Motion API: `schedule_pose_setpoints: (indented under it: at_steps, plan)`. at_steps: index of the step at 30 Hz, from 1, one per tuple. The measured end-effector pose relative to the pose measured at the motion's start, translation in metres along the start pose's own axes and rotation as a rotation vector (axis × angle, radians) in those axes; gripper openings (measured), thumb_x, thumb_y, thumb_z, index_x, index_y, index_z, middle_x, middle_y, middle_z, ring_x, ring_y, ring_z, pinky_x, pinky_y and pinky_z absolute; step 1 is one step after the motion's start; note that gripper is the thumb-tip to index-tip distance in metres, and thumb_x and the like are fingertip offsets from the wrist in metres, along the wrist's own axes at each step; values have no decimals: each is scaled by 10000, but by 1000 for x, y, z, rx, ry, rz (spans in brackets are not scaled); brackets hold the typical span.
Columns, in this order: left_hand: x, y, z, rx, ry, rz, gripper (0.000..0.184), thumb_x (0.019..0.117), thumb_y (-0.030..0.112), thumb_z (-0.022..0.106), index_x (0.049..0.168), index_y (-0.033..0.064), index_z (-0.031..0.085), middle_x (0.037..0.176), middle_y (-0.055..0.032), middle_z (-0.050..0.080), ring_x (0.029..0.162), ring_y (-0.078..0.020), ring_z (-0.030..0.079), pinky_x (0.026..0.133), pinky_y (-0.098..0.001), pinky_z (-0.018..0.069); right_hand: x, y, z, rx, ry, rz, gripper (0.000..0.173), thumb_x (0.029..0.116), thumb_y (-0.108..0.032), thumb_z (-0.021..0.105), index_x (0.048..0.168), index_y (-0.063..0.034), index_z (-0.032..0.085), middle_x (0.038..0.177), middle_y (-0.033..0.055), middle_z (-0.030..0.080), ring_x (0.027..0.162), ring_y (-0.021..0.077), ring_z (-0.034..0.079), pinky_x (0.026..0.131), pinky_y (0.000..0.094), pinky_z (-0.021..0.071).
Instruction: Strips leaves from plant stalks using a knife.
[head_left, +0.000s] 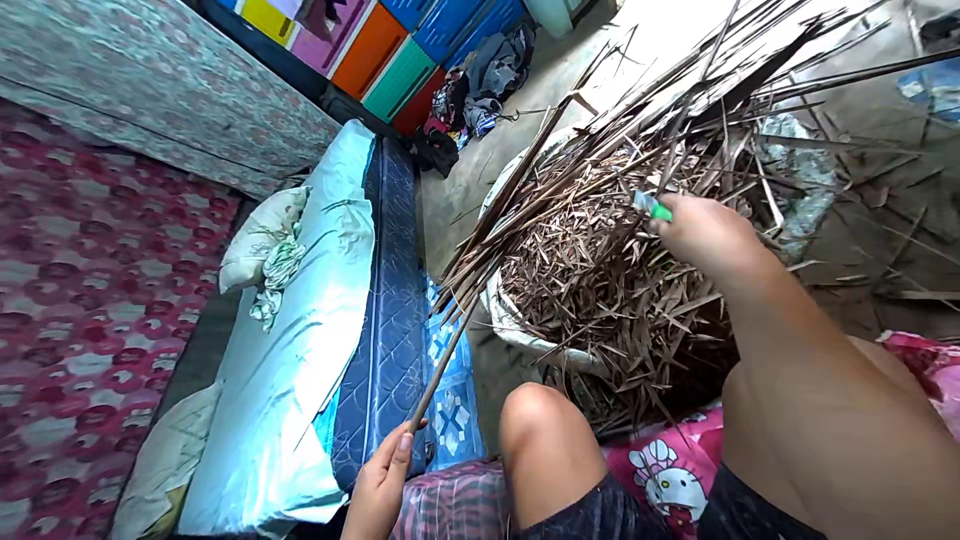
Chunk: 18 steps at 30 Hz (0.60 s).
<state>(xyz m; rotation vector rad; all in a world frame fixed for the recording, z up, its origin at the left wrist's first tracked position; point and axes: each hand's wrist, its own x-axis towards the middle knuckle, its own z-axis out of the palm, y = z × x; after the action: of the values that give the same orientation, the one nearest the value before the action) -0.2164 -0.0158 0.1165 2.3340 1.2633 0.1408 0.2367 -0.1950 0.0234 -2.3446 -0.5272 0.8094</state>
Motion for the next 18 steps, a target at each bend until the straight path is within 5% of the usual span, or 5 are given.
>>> schedule_pose_setpoints:
  at_steps: [3,5,7,12,18]
  plan:
    - [4,15,14,-84,21,27,440,1068,360,400,1238,62,674,660,137,485,529,60,398,516,-143,368,-23,-19,-3,227,-4,-160,324,1072,-271,562,1263,-18,624,1004,274,679,865,452,681,743,650,537]
    - [7,22,21,-113,27,57,412,1073,331,420,1244,57,675,660,133,510,518,62,416,500,-142,383,-41,-29,7,451,-291,-315,308,1081,-281,565,1294,-63,606,855,130,638,642,215,618,600,400,549]
    - [8,31,29,-153,5,84,384,1072,300,440,1252,45,665,678,135,521,521,71,420,499,-132,389,-57,-38,23,730,-553,-437,376,1085,-238,545,1424,-78,511,824,35,597,590,79,560,543,244,502]
    - [7,51,44,-198,-65,117,371,1067,292,472,1246,34,669,683,144,514,533,83,414,499,-122,379,-60,-46,43,962,-722,-563,605,1086,-198,515,1631,-147,259,830,35,632,560,76,591,494,217,509]
    - [5,53,43,-368,-180,89,381,1087,322,423,1245,84,676,622,176,467,488,77,367,458,-119,335,-56,-41,34,1039,-809,-514,576,1086,-165,520,1624,-155,314,814,12,586,574,58,561,489,180,472]
